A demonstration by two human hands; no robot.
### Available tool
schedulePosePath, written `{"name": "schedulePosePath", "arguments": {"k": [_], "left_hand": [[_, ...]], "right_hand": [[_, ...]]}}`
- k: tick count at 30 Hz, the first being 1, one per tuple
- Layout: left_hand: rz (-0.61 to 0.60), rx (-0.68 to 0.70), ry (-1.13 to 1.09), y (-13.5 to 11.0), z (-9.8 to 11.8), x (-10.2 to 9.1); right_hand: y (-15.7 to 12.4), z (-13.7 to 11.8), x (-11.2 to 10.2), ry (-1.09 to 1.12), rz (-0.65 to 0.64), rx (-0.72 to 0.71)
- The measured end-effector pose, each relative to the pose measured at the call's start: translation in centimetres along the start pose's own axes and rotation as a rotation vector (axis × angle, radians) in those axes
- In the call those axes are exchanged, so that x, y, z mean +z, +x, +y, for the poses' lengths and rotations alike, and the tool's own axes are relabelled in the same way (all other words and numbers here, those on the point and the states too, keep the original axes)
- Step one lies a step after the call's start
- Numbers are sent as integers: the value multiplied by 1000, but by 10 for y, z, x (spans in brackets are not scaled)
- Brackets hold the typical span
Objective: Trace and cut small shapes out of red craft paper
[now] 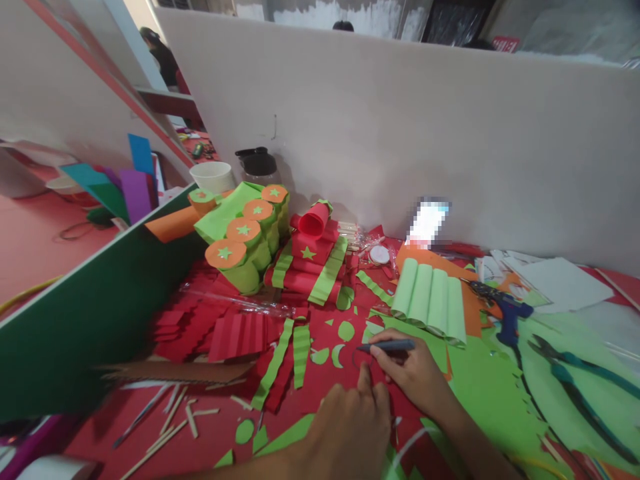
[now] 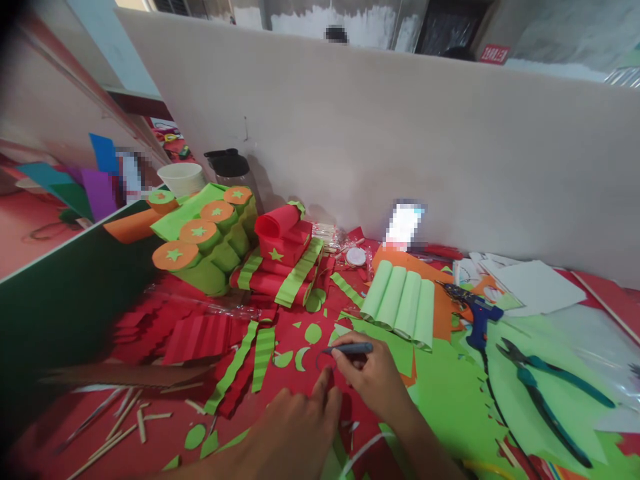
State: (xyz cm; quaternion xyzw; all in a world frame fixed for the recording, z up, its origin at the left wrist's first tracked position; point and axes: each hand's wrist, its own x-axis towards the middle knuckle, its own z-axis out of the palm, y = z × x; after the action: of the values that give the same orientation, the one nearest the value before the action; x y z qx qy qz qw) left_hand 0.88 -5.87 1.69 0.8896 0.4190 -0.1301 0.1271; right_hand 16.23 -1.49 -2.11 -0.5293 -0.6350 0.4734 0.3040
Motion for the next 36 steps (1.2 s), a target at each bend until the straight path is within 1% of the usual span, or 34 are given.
{"name": "schedulePosePath", "arguments": {"k": [3, 8, 13, 19, 26, 29, 32, 36], "left_hand": [[-23, 0, -14, 1, 0, -2], [16, 4, -25, 0, 2, 3], [18, -4, -26, 0, 2, 4], [-31, 20, -39, 2, 0, 3], [2, 11, -20, 3, 0, 10], [4, 28, -24, 2, -1, 7], [-15, 37, -34, -2, -3, -2], [-36, -4, -29, -9, -5, -8]], "right_hand": [[0, 4, 0, 61, 11, 55], [0, 8, 0, 53, -5, 37], [0, 8, 0, 54, 28, 78], [-1, 8, -1, 48, 28, 74], [-2, 9, -1, 70, 30, 50], [-3, 9, -2, 115, 56, 39], [-2, 6, -3, 164, 93, 24], [-1, 4, -2, 163, 75, -5]]}}
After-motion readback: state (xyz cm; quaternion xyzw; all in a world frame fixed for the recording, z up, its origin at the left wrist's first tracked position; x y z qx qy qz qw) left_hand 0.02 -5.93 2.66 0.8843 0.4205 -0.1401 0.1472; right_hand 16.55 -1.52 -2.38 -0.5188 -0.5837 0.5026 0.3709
